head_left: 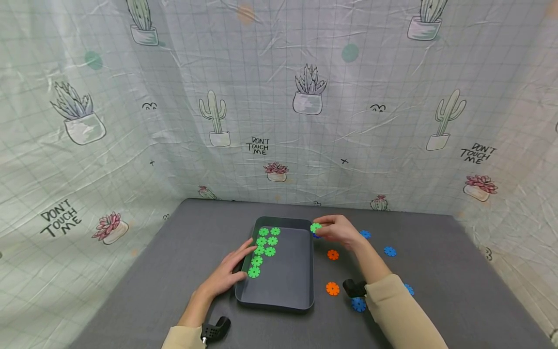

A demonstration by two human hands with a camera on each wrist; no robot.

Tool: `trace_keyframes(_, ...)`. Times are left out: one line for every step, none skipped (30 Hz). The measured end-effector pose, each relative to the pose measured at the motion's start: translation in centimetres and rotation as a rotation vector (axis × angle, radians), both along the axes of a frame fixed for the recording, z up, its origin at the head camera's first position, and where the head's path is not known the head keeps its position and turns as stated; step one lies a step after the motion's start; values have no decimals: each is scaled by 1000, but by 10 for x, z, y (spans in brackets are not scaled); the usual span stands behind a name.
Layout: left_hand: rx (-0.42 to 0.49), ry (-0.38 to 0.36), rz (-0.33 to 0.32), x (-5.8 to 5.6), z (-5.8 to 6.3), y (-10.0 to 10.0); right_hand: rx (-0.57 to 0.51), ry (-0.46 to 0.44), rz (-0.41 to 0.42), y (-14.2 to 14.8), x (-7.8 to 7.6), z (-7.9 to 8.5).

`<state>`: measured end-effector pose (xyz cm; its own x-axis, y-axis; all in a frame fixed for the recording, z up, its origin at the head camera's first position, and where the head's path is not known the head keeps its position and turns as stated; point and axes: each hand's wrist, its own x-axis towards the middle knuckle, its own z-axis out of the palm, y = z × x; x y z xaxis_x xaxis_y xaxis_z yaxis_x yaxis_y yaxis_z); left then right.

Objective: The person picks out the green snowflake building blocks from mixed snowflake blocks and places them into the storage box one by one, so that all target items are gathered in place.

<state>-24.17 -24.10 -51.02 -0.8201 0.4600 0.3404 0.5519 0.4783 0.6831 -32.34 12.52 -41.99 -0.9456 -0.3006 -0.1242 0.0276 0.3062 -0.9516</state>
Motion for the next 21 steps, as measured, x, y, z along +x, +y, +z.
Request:
trace_keyframes(0,-2,1,0,0,0,-7,-2,4,-3,0,1)
trace_keyframes(0,-3,2,0,0,0,-14,-5,8,-7,0,1)
trace_keyframes(-1,-4,3,0,0,-1,-22,-6,14,-11,0,2)
trace_keyframes(0,-4,2,0,0,-1,-28,-7,20,-14,1,3)
trace_keyframes(0,-5,2,0,0,-1,-33,-7,25,-18,1,4)
trace_keyframes(0,-5,1,1,0,-1,-40,-9,32,-22,1,6)
trace_keyframes(0,-5,0,1,1,-1,-42,-6,42,-26,2,7)
trace_keyframes(1,-4,0,1,1,-1,-43,-3,52,-30,3,8)
trace_keyframes(0,-3,0,1,1,-1,-47,-5,57,-33,3,9)
trace_keyframes(1,-1,0,0,2,0,-47,-6,62,-37,4,10)
trace_keyframes(1,-1,0,0,2,0,-49,-9,68,-41,5,10)
trace_keyframes(0,0,0,0,2,0,-49,-8,76,-45,6,11)
trace_keyframes(0,0,0,0,2,0,-50,-10,81,-50,6,11)
trace_keyframes(-2,2,0,0,2,0,-55,-16,80,-54,7,11)
trace_keyframes(-2,0,0,0,3,0,-61,-24,77,-58,7,11)
trace_keyframes(-1,-2,-2,0,3,0,-67,-26,85,-62,8,11)
trace_keyframes(-1,-5,-2,0,3,0,-72,-29,95,-66,8,11)
trace_keyframes(0,-8,-4,0,3,0,-80,-33,100,-70,9,11)
trace_keyframes(2,-11,-6,-1,3,0,-87,-40,103,-74,9,10)
trace_keyframes(2,-13,-7,-1,3,0,-92,-41,109,-78,10,9)
trace_keyframes(2,-16,-10,-1,3,0,-96,-41,116,-82,11,9)
